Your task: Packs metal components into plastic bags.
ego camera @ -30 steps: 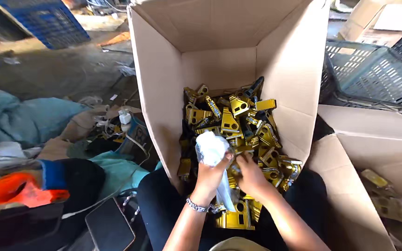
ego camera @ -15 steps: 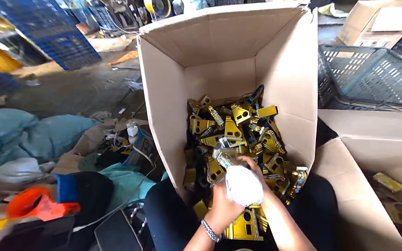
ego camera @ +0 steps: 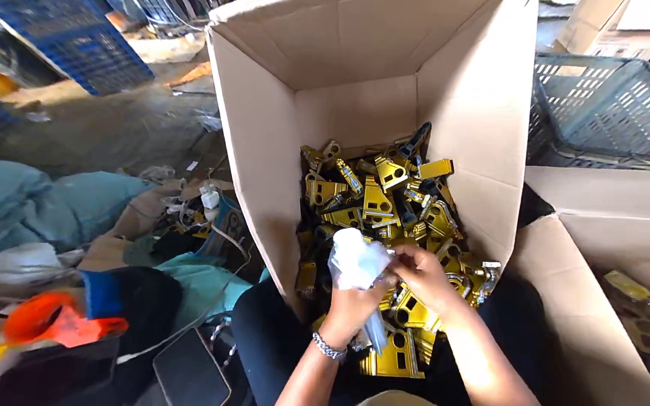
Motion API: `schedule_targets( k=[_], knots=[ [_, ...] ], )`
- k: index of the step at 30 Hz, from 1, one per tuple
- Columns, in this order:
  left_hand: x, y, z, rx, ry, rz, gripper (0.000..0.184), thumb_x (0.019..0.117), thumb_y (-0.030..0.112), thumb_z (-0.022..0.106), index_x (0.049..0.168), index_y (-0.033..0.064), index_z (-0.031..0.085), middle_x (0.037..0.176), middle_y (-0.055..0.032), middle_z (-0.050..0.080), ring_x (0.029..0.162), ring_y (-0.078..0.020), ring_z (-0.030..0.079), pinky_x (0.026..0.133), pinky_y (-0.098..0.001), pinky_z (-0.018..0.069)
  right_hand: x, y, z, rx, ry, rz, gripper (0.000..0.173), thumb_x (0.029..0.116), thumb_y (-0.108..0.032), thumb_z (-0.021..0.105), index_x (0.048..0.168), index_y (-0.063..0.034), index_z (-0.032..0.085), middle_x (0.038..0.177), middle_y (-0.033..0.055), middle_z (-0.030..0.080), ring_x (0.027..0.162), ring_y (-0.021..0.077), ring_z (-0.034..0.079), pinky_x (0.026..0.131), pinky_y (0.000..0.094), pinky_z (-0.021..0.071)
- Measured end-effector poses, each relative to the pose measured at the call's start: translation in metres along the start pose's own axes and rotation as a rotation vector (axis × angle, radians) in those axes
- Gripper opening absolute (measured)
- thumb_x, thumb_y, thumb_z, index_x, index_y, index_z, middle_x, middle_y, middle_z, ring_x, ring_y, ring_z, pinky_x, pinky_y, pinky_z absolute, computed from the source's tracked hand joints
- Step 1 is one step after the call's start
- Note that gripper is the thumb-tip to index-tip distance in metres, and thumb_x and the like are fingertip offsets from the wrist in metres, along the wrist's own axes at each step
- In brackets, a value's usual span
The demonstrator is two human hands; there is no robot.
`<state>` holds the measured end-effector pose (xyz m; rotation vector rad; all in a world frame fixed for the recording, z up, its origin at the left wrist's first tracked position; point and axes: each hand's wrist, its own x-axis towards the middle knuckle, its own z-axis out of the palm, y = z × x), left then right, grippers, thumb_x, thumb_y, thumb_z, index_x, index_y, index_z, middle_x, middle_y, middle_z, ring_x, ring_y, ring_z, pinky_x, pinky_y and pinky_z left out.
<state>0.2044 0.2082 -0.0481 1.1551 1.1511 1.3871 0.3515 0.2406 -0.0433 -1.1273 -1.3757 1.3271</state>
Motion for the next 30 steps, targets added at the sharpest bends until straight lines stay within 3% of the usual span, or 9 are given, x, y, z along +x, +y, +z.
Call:
schedule_targets(
  k=[4, 8, 11, 14, 18, 22, 24, 26, 30],
  knots=[
    [0.001, 0.012, -0.017, -0.164, -0.081, -0.286, 0.021, 0.0852, 0.004, 0.072, 0.105, 0.0051, 0.065, 0.076, 0.0028, 0.067, 0.058, -0.0023, 0.057, 0.054, -0.0189, 0.0495, -0.020, 0.007, 0.004, 0.123, -0.054, 0.161, 0.018, 0.1043, -0.017, 0.053, 0.094, -0.0051, 0.062, 0.068, -0.0064, 0.057, 0.054, 0.0024, 0.056, 0.054, 0.0216, 0.0532],
    [0.023, -0.034, -0.074, 0.566, 0.314, 0.266, 0.051, 0.0784, 0.003, 0.075, 0.116, -0.0252, 0.057, 0.106, -0.0302, 0.069, 0.097, -0.0315, 0.071, 0.092, -0.0468, 0.0553, -0.036, 0.016, -0.006, 0.317, -0.146, 0.208, 0.010, 0.0942, -0.005, 0.065, 0.087, -0.0110, 0.061, 0.069, -0.0053, 0.067, 0.055, 0.0068, 0.065, 0.056, 0.0258, 0.0595],
    [0.015, -0.006, -0.070, 0.181, 0.146, -0.016, 0.044, 0.0829, 0.015, 0.078, 0.117, -0.0045, 0.059, 0.092, -0.0003, 0.071, 0.081, -0.0086, 0.070, 0.077, -0.0283, 0.0610, -0.026, 0.012, 0.000, 0.219, -0.050, 0.240, 0.026, 0.0814, -0.009, 0.081, 0.076, -0.0103, 0.056, 0.060, -0.0043, 0.059, 0.043, 0.0041, 0.053, 0.043, 0.0216, 0.0495],
    [-0.011, 0.011, -0.040, -0.061, -0.218, -0.288, 0.045, 0.0676, 0.000, 0.085, 0.108, 0.0047, 0.065, 0.088, 0.0049, 0.073, 0.083, -0.0043, 0.070, 0.079, -0.0248, 0.0606, -0.018, 0.001, 0.010, -0.172, -0.437, 0.143, 0.038, 0.0747, -0.028, 0.089, 0.078, -0.0005, 0.062, 0.064, -0.0027, 0.055, 0.053, 0.0008, 0.049, 0.051, 0.0187, 0.0431],
    [-0.008, -0.013, -0.062, 0.115, -0.116, -0.069, 0.035, 0.0680, 0.001, 0.085, 0.096, 0.0055, 0.066, 0.082, 0.0070, 0.069, 0.079, -0.0017, 0.067, 0.078, -0.0220, 0.0584, 0.005, 0.001, -0.014, -0.257, -0.398, 0.157, 0.033, 0.0818, -0.021, 0.084, 0.080, 0.0005, 0.060, 0.066, 0.0010, 0.058, 0.052, 0.0059, 0.055, 0.052, 0.0240, 0.0511],
    [0.007, -0.032, -0.088, 0.271, 0.127, 0.103, 0.047, 0.0702, 0.005, 0.081, 0.110, -0.0093, 0.060, 0.092, -0.0031, 0.072, 0.088, -0.0069, 0.070, 0.085, -0.0270, 0.0596, 0.047, 0.026, -0.058, -0.605, -0.050, 0.246, 0.047, 0.0886, -0.019, 0.080, 0.124, 0.0056, 0.062, 0.118, 0.0209, 0.068, 0.105, 0.0302, 0.067, 0.093, 0.0453, 0.0552],
    [0.012, -0.026, -0.084, 0.204, 0.190, 0.057, 0.048, 0.0740, 0.002, 0.079, 0.116, -0.0085, 0.059, 0.095, -0.0033, 0.072, 0.091, -0.0091, 0.071, 0.086, -0.0273, 0.0597, 0.074, 0.046, -0.066, -0.910, -0.178, 0.452, 0.078, 0.0913, -0.022, 0.077, 0.155, -0.0007, 0.038, 0.159, 0.0211, 0.038, 0.143, 0.0425, 0.040, 0.116, 0.0606, 0.0326],
    [0.014, -0.018, -0.073, 0.115, 0.201, 0.029, 0.045, 0.0772, -0.001, 0.077, 0.118, -0.0072, 0.059, 0.096, -0.0032, 0.074, 0.091, -0.0099, 0.072, 0.085, -0.0275, 0.0605, 0.085, 0.066, -0.060, -1.048, -0.295, 0.513, 0.090, 0.0867, -0.022, 0.081, 0.160, -0.0062, 0.031, 0.167, 0.0182, 0.021, 0.145, 0.0462, 0.036, 0.112, 0.0683, 0.0314],
    [0.014, -0.011, -0.060, 0.051, 0.285, 0.017, 0.044, 0.0769, 0.002, 0.080, 0.115, -0.0059, 0.060, 0.092, -0.0027, 0.073, 0.084, -0.0088, 0.071, 0.079, -0.0262, 0.0613, 0.077, 0.049, -0.057, -1.155, -0.282, 0.528, 0.076, 0.0787, -0.022, 0.088, 0.143, 0.0003, 0.054, 0.160, 0.0290, 0.027, 0.146, 0.0510, 0.027, 0.114, 0.0645, 0.0329]
  ],
)
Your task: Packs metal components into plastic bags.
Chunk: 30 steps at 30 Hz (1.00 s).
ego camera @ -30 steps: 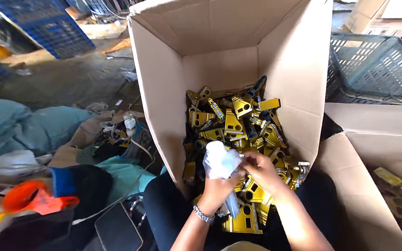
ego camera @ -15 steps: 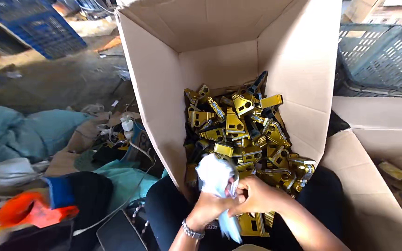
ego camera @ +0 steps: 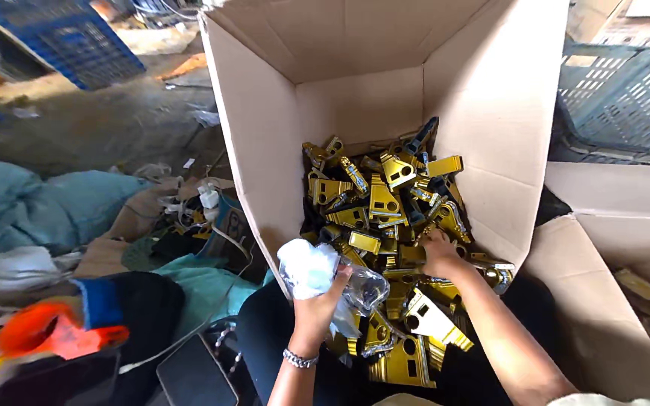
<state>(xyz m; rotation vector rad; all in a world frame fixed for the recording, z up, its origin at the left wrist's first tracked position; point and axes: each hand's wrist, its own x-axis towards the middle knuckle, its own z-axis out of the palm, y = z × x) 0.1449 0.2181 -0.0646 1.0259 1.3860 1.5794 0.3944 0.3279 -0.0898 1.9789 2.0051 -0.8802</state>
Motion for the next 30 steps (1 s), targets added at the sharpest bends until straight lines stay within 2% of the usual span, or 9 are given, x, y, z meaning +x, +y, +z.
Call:
schedule_targets(
  k=[4, 6, 9, 12, 16, 18, 21, 25, 30],
  knots=[
    [-0.001, -0.004, 0.000, 0.029, 0.037, 0.077, 0.062, 0.0737, 0.005, 0.085, 0.124, -0.0110, 0.052, 0.102, -0.0069, 0.072, 0.093, -0.0099, 0.071, 0.088, -0.0277, 0.0605, -0.055, 0.023, 0.006, 0.498, 0.572, -0.287, 0.057, 0.0682, -0.018, 0.089, 0.112, 0.0111, 0.067, 0.139, 0.0308, 0.052, 0.132, 0.0410, 0.049, 0.109, 0.0514, 0.0429],
    [-0.003, -0.005, 0.005, 0.053, 0.033, 0.079, 0.067, 0.0744, 0.007, 0.086, 0.127, -0.0128, 0.049, 0.106, -0.0087, 0.071, 0.097, -0.0098, 0.070, 0.090, -0.0272, 0.0597, -0.070, 0.027, 0.011, 0.989, 0.683, -0.407, 0.061, 0.0717, -0.017, 0.082, 0.122, 0.0105, 0.062, 0.136, 0.0155, 0.057, 0.121, 0.0155, 0.058, 0.099, 0.0277, 0.0524],
    [-0.001, -0.006, 0.017, 0.096, 0.041, 0.115, 0.069, 0.0741, 0.008, 0.087, 0.128, -0.0150, 0.049, 0.109, -0.0104, 0.070, 0.102, -0.0068, 0.069, 0.095, -0.0240, 0.0571, -0.093, 0.022, -0.002, 1.618, 0.604, -0.519, 0.059, 0.0767, -0.012, 0.077, 0.128, -0.0047, 0.048, 0.112, 0.0045, 0.069, 0.097, 0.0170, 0.071, 0.082, 0.0367, 0.0636],
    [0.000, -0.009, 0.031, 0.117, 0.038, 0.164, 0.065, 0.0729, 0.009, 0.088, 0.122, -0.0159, 0.053, 0.105, -0.0096, 0.072, 0.098, -0.0056, 0.070, 0.093, -0.0233, 0.0575, -0.110, 0.016, -0.003, 1.468, 0.241, -0.743, 0.073, 0.0833, -0.018, 0.082, 0.143, -0.0011, 0.043, 0.127, 0.0154, 0.066, 0.092, 0.0292, 0.073, 0.071, 0.0446, 0.0651],
    [-0.012, 0.002, 0.055, -0.078, -0.027, 0.012, 0.058, 0.0761, 0.002, 0.083, 0.123, -0.0121, 0.052, 0.103, -0.0099, 0.070, 0.097, -0.0110, 0.070, 0.091, -0.0284, 0.0591, -0.109, -0.035, 0.017, 1.002, 0.232, -0.462, 0.073, 0.0861, -0.019, 0.078, 0.144, 0.0065, 0.040, 0.124, 0.0129, 0.064, 0.109, 0.0117, 0.066, 0.094, 0.0281, 0.0568],
    [-0.016, 0.016, 0.061, -0.162, -0.026, -0.102, 0.050, 0.0812, -0.003, 0.077, 0.124, -0.0093, 0.052, 0.104, -0.0091, 0.069, 0.099, -0.0107, 0.069, 0.091, -0.0274, 0.0583, -0.093, -0.050, 0.027, 0.612, 0.434, -0.441, 0.050, 0.0864, -0.011, 0.074, 0.129, 0.0099, 0.058, 0.126, 0.0242, 0.064, 0.112, 0.0293, 0.066, 0.097, 0.0438, 0.0550],
    [-0.020, 0.012, 0.052, -0.041, -0.095, -0.077, 0.049, 0.0842, -0.003, 0.075, 0.126, -0.0126, 0.052, 0.109, -0.0115, 0.069, 0.102, -0.0084, 0.068, 0.093, -0.0259, 0.0567, -0.090, -0.064, 0.025, 0.256, 0.129, -0.419, 0.060, 0.0976, -0.023, 0.065, 0.146, 0.0036, 0.043, 0.142, 0.0283, 0.052, 0.115, 0.0408, 0.064, 0.098, 0.0538, 0.0521],
    [-0.011, -0.007, 0.041, 0.244, -0.192, 0.219, 0.070, 0.0719, 0.013, 0.088, 0.123, -0.0194, 0.054, 0.110, -0.0180, 0.071, 0.105, -0.0089, 0.069, 0.098, -0.0250, 0.0551, -0.065, -0.059, 0.027, 0.486, 0.210, -0.384, 0.074, 0.0879, -0.016, 0.071, 0.147, 0.0063, 0.033, 0.126, 0.0267, 0.062, 0.116, 0.0367, 0.065, 0.100, 0.0514, 0.0517],
    [0.008, -0.021, 0.041, 0.279, 0.014, 0.336, 0.081, 0.0708, 0.016, 0.089, 0.127, -0.0241, 0.048, 0.115, -0.0250, 0.068, 0.109, -0.0173, 0.068, 0.101, -0.0308, 0.0530, -0.072, -0.055, 0.034, 1.227, 0.045, -0.322, 0.062, 0.0872, -0.016, 0.076, 0.141, 0.0016, 0.051, 0.136, 0.0174, 0.059, 0.121, 0.0181, 0.060, 0.102, 0.0333, 0.0511]
  ],
)
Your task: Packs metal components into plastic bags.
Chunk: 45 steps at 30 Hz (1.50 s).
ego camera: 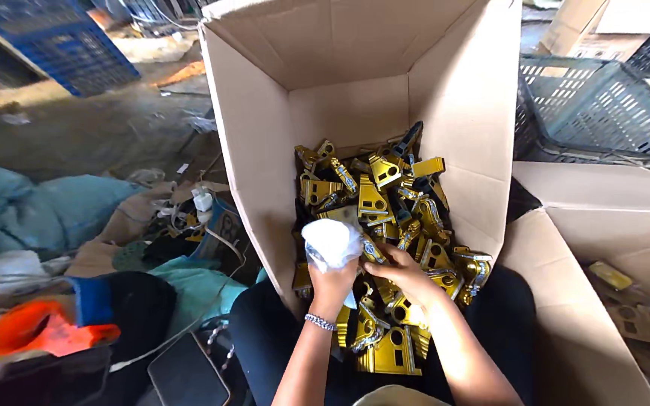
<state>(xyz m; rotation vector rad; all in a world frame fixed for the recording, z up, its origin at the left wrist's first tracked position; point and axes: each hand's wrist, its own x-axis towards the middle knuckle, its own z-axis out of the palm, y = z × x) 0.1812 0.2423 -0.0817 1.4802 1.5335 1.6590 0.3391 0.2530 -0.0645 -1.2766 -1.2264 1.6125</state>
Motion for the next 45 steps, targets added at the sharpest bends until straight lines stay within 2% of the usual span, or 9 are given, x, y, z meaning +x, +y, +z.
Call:
schedule_targets(
  k=[6, 11, 17, 20, 22, 33, 36, 39, 45],
  knots=[
    [-0.034, 0.039, 0.002, 0.013, -0.240, 0.156, 0.064, 0.0615, 0.019, 0.087, 0.107, -0.0198, 0.062, 0.098, -0.0201, 0.074, 0.096, -0.0116, 0.072, 0.092, -0.0247, 0.0556, -0.009, 0.019, -0.003, 0.487, -0.115, -0.115, 0.068, 0.0899, -0.008, 0.053, 0.155, -0.0050, 0.033, 0.117, 0.0024, 0.069, 0.097, 0.0068, 0.068, 0.084, 0.0277, 0.0584],
    [-0.026, 0.031, 0.003, -0.298, -0.157, -0.018, 0.069, 0.0687, 0.007, 0.089, 0.121, -0.0177, 0.052, 0.107, -0.0090, 0.072, 0.102, -0.0041, 0.068, 0.095, -0.0232, 0.0564, -0.025, 0.001, 0.010, 0.608, -0.009, 0.131, 0.020, 0.1026, -0.005, 0.045, 0.114, -0.0071, 0.061, 0.091, 0.0007, 0.072, 0.082, 0.0085, 0.071, 0.075, 0.0268, 0.0613],
    [-0.021, 0.021, -0.007, -0.112, -0.114, -0.015, 0.068, 0.0657, 0.010, 0.087, 0.117, -0.0213, 0.056, 0.105, -0.0159, 0.072, 0.101, -0.0044, 0.069, 0.094, -0.0210, 0.0548, -0.004, 0.009, 0.013, 0.650, 0.370, -0.291, 0.028, 0.0687, 0.010, 0.073, 0.076, -0.0121, 0.058, 0.089, 0.0000, 0.068, 0.080, 0.0063, 0.065, 0.068, 0.0227, 0.0573],
    [-0.032, 0.028, 0.002, -0.289, -0.158, -0.106, 0.067, 0.0713, 0.003, 0.084, 0.124, -0.0201, 0.049, 0.111, -0.0120, 0.070, 0.105, -0.0032, 0.067, 0.096, -0.0217, 0.0549, -0.011, 0.010, 0.011, 0.533, 0.179, -0.112, 0.024, 0.0912, -0.004, 0.055, 0.115, -0.0039, 0.053, 0.108, 0.0036, 0.062, 0.095, 0.0082, 0.064, 0.079, 0.0265, 0.0567],
    [-0.032, 0.030, 0.004, -0.340, -0.168, -0.107, 0.068, 0.0696, 0.003, 0.086, 0.124, -0.0171, 0.050, 0.109, -0.0082, 0.071, 0.103, -0.0032, 0.067, 0.096, -0.0223, 0.0556, -0.024, 0.008, 0.018, 0.786, 0.097, 0.098, 0.019, 0.1009, -0.015, 0.044, 0.106, -0.0113, 0.062, 0.090, 0.0028, 0.070, 0.078, 0.0100, 0.070, 0.067, 0.0274, 0.0602],
    [-0.005, 0.019, -0.025, -0.043, -0.090, 0.137, 0.068, 0.0637, 0.015, 0.088, 0.111, -0.0228, 0.057, 0.103, -0.0155, 0.072, 0.101, 0.0018, 0.066, 0.094, -0.0145, 0.0503, -0.020, 0.000, 0.014, 0.544, 0.104, -0.123, 0.077, 0.0750, 0.005, 0.069, 0.148, 0.0009, 0.044, 0.131, 0.0101, 0.062, 0.101, 0.0120, 0.069, 0.085, 0.0275, 0.0601],
    [-0.013, 0.015, -0.019, -0.095, -0.027, -0.007, 0.057, 0.0711, 0.007, 0.078, 0.110, -0.0255, 0.052, 0.101, -0.0137, 0.067, 0.100, 0.0059, 0.061, 0.094, -0.0104, 0.0465, -0.020, -0.005, 0.024, 0.541, 0.202, -0.223, 0.074, 0.0703, 0.008, 0.071, 0.142, 0.0015, 0.052, 0.128, 0.0085, 0.065, 0.105, 0.0106, 0.068, 0.084, 0.0268, 0.0601],
    [-0.029, 0.010, 0.000, 0.046, -0.094, -0.016, 0.067, 0.0684, 0.010, 0.084, 0.117, -0.0252, 0.055, 0.110, -0.0284, 0.068, 0.107, -0.0213, 0.068, 0.099, -0.0327, 0.0521, -0.013, -0.006, 0.028, 0.575, 0.293, -0.284, 0.063, 0.0697, 0.008, 0.070, 0.131, 0.0031, 0.059, 0.115, 0.0071, 0.069, 0.097, 0.0105, 0.069, 0.079, 0.0265, 0.0604],
    [-0.046, 0.015, -0.005, -0.144, -0.295, -0.024, 0.069, 0.0697, 0.010, 0.086, 0.122, -0.0203, 0.053, 0.109, -0.0171, 0.071, 0.103, -0.0098, 0.069, 0.095, -0.0262, 0.0565, -0.007, 0.016, 0.001, 0.121, 0.339, -0.152, 0.057, 0.0761, -0.006, 0.077, 0.129, 0.0027, 0.058, 0.109, 0.0081, 0.067, 0.092, 0.0074, 0.065, 0.079, 0.0240, 0.0556]
  ],
)
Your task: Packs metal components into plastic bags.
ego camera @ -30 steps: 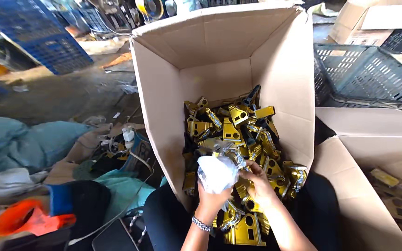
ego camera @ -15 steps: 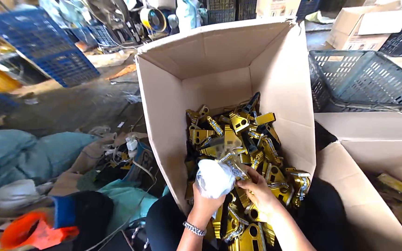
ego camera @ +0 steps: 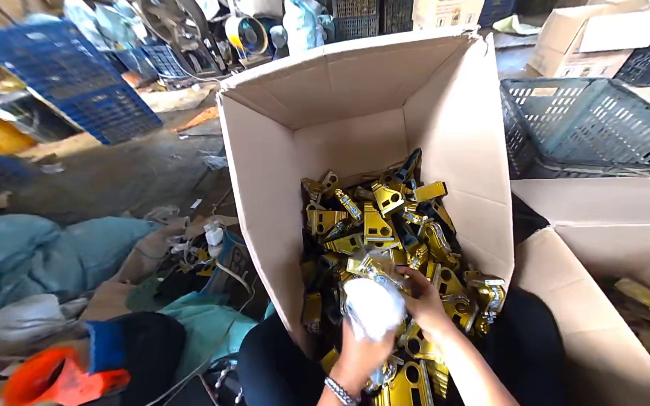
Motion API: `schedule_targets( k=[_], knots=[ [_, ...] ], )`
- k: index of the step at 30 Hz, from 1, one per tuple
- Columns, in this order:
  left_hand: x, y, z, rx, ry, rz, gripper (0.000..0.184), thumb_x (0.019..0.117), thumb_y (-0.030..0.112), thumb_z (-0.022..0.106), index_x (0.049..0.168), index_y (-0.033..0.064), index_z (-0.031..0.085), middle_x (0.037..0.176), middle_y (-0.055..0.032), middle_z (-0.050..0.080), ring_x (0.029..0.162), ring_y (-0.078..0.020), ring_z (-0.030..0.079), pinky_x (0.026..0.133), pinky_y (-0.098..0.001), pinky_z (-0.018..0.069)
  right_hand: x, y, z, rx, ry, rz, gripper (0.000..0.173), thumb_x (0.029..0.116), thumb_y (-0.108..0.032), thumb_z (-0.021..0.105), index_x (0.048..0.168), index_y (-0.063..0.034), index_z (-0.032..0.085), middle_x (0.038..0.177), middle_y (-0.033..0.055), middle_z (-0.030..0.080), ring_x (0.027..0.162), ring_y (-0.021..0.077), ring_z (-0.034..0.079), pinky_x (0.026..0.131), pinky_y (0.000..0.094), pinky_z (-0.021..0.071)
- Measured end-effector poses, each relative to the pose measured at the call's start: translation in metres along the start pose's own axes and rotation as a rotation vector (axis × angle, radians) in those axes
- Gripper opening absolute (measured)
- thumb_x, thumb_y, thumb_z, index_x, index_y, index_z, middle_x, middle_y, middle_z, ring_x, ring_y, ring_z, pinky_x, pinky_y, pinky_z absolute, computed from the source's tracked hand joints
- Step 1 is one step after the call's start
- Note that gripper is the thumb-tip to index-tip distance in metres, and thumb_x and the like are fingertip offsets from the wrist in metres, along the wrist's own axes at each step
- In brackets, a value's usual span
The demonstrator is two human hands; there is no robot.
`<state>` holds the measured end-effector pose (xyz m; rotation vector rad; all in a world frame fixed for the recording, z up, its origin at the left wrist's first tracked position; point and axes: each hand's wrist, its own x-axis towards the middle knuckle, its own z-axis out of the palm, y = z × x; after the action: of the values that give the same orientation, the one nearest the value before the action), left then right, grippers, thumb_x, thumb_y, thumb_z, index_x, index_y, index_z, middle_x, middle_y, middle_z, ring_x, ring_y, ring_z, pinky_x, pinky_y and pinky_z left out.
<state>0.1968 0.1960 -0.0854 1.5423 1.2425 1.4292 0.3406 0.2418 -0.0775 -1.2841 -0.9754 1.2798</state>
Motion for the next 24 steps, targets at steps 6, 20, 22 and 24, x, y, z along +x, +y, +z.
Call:
schedule_targets(
  k=[6, 20, 22, 24],
  knots=[
    [0.026, 0.022, -0.048, -0.381, 0.108, -0.488, 0.028, 0.0975, 0.006, 0.048, 0.123, -0.0050, 0.053, 0.090, -0.0075, 0.074, 0.075, -0.0167, 0.073, 0.072, -0.0340, 0.0642, 0.008, -0.011, -0.085, 0.876, -0.213, -0.457, 0.035, 0.0953, -0.044, 0.060, 0.112, -0.0178, 0.076, 0.097, -0.0052, 0.076, 0.079, 0.0041, 0.071, 0.065, 0.0211, 0.0586],
    [0.032, 0.029, -0.019, -0.267, -0.091, -0.546, 0.034, 0.0822, 0.008, 0.079, 0.110, 0.0015, 0.063, 0.081, 0.0004, 0.069, 0.062, -0.0035, 0.061, 0.057, -0.0201, 0.0519, -0.008, -0.023, -0.010, -0.062, -0.393, 0.091, 0.015, 0.1026, -0.012, 0.055, 0.096, -0.0019, 0.062, 0.072, -0.0039, 0.059, 0.062, 0.0046, 0.059, 0.063, 0.0238, 0.0552],
    [0.035, 0.010, -0.034, 0.059, -0.038, -0.322, 0.043, 0.0852, 0.010, 0.078, 0.121, -0.0066, 0.061, 0.100, -0.0070, 0.073, 0.088, -0.0062, 0.070, 0.082, -0.0231, 0.0593, -0.010, -0.024, -0.019, -0.056, -0.514, 0.102, 0.007, 0.0988, -0.006, 0.060, 0.098, -0.0004, 0.063, 0.078, -0.0015, 0.067, 0.070, 0.0080, 0.068, 0.072, 0.0280, 0.0612],
    [0.043, -0.018, -0.053, 0.372, 0.140, -0.029, 0.048, 0.0784, 0.003, 0.077, 0.116, -0.0212, 0.060, 0.106, -0.0283, 0.070, 0.099, -0.0293, 0.072, 0.093, -0.0461, 0.0561, -0.012, -0.024, -0.025, -0.046, -0.505, 0.113, 0.006, 0.0940, -0.003, 0.066, 0.093, -0.0028, 0.061, 0.074, -0.0018, 0.068, 0.066, 0.0089, 0.069, 0.069, 0.0282, 0.0617]
  ],
)
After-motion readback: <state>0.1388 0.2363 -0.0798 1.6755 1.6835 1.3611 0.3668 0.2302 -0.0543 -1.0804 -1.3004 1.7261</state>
